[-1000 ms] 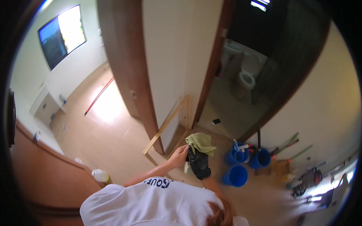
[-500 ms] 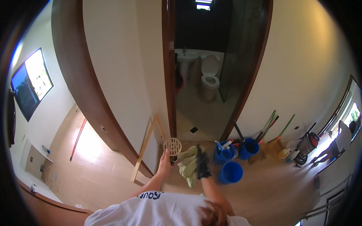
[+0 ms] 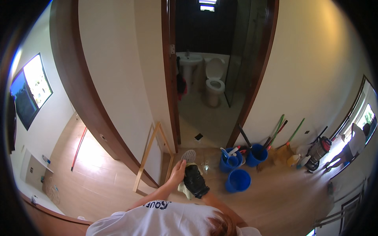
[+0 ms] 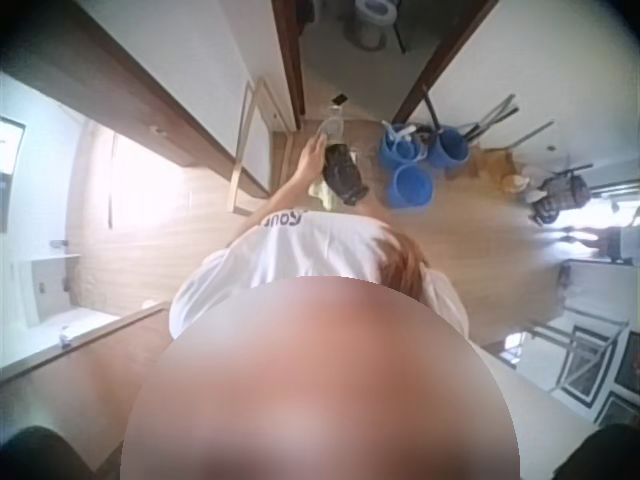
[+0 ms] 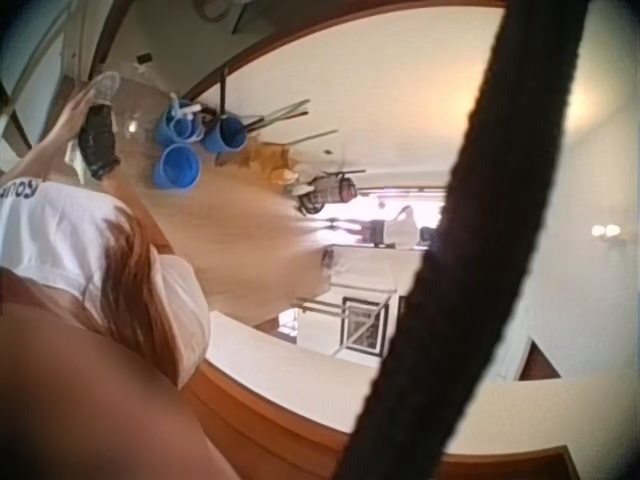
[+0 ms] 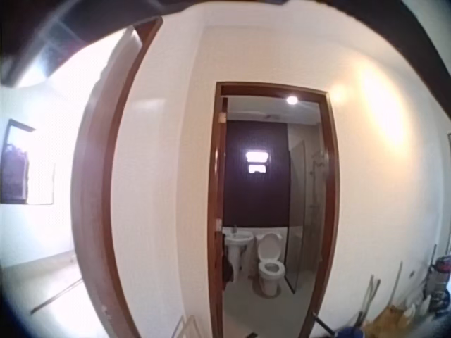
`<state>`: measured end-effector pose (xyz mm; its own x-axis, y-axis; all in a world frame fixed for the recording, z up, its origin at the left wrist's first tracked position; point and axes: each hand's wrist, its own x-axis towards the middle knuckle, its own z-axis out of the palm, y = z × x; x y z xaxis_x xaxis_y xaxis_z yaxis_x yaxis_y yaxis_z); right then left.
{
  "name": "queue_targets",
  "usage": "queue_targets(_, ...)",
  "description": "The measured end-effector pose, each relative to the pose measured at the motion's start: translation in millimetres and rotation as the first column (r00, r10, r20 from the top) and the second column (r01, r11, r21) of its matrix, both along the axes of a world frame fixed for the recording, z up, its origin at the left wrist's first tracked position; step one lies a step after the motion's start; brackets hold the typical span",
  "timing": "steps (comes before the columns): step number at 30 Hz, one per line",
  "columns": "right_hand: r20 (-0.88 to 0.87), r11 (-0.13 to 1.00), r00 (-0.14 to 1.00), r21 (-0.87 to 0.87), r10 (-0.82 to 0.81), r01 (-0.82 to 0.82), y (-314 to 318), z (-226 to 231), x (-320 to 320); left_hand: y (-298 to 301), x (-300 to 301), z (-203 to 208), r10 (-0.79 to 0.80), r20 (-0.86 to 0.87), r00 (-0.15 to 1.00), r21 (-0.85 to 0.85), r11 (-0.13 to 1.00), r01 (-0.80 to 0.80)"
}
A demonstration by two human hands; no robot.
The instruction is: The person cleans the bathroom sink and toilet. They use a cloth to wipe down the faucet, sink basin, and toilet tank before cleaning a drain cover.
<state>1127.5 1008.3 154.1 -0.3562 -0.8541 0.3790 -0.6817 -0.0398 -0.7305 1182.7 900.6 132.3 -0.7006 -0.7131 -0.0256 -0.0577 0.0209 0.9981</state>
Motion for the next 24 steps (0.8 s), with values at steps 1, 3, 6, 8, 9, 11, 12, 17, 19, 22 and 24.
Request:
queue_targets(1,0.001,1.000,1.000,0.001,0.003,-0.003,0.8,-0.3,-0.8,1.4,-0.6,-2.4,0.013,-0.004,1.000,-0.010,1.000,-0.013)
queue_targets(3,0.013,1.000,1.000,0.006,0.004,-0.004,3.4,1.4,-6.9,13.3,-1.7,0.5,0.063,-0.044,0.997,0.116,0.992,-0.057)
queue_targets(6,0.013,1.000,0.999,0.004,0.030,-0.030,4.2,2.3,-6.4,12.8,2.7,-11.0,0.137,-0.040,0.990,0.062,0.989,-0.134)
queue_targets(8,0.016,0.999,0.999,0.006,0.051,-0.051,4.5,3.5,-7.0,11.0,5.4,-11.3,0.137,-0.031,0.990,0.025,0.990,-0.136)
queue_targets(9,0.018,0.998,0.998,0.013,0.058,-0.058,6.8,3.7,-6.3,11.7,8.1,-6.7,0.116,-0.029,0.993,0.046,0.992,-0.114)
queue_targets(11,0.032,0.998,0.998,0.029,0.055,-0.056,10.6,5.2,-8.8,17.1,13.9,13.2,0.096,0.024,0.995,0.115,0.988,-0.098)
queue_targets(12,0.038,0.998,0.998,0.040,0.040,-0.041,12.5,2.3,-12.5,19.7,16.2,32.9,0.091,0.078,0.993,0.160,0.982,-0.102)
queue_targets(17,0.422,0.976,0.883,0.021,-0.206,0.218,2.8,-54.7,-65.6,-25.4,6.4,11.5,-0.001,-0.031,1.000,0.255,0.967,0.009)
queue_targets(19,0.762,0.948,0.636,-0.097,-0.126,0.303,-4.1,-41.7,-72.3,-39.9,8.2,13.4,0.026,-0.139,0.990,-0.078,0.996,-0.038)
queue_targets(22,0.531,0.922,0.842,-0.270,-0.098,0.278,-1.3,19.7,-74.3,-23.6,2.7,61.3,0.043,-0.177,0.983,-0.313,0.945,-0.098)
queue_targets(24,0.540,0.966,0.841,-0.202,-0.027,0.161,-2.2,52.7,-68.5,-22.1,-1.8,74.6,-0.064,-0.101,0.993,-0.419,0.908,0.016)
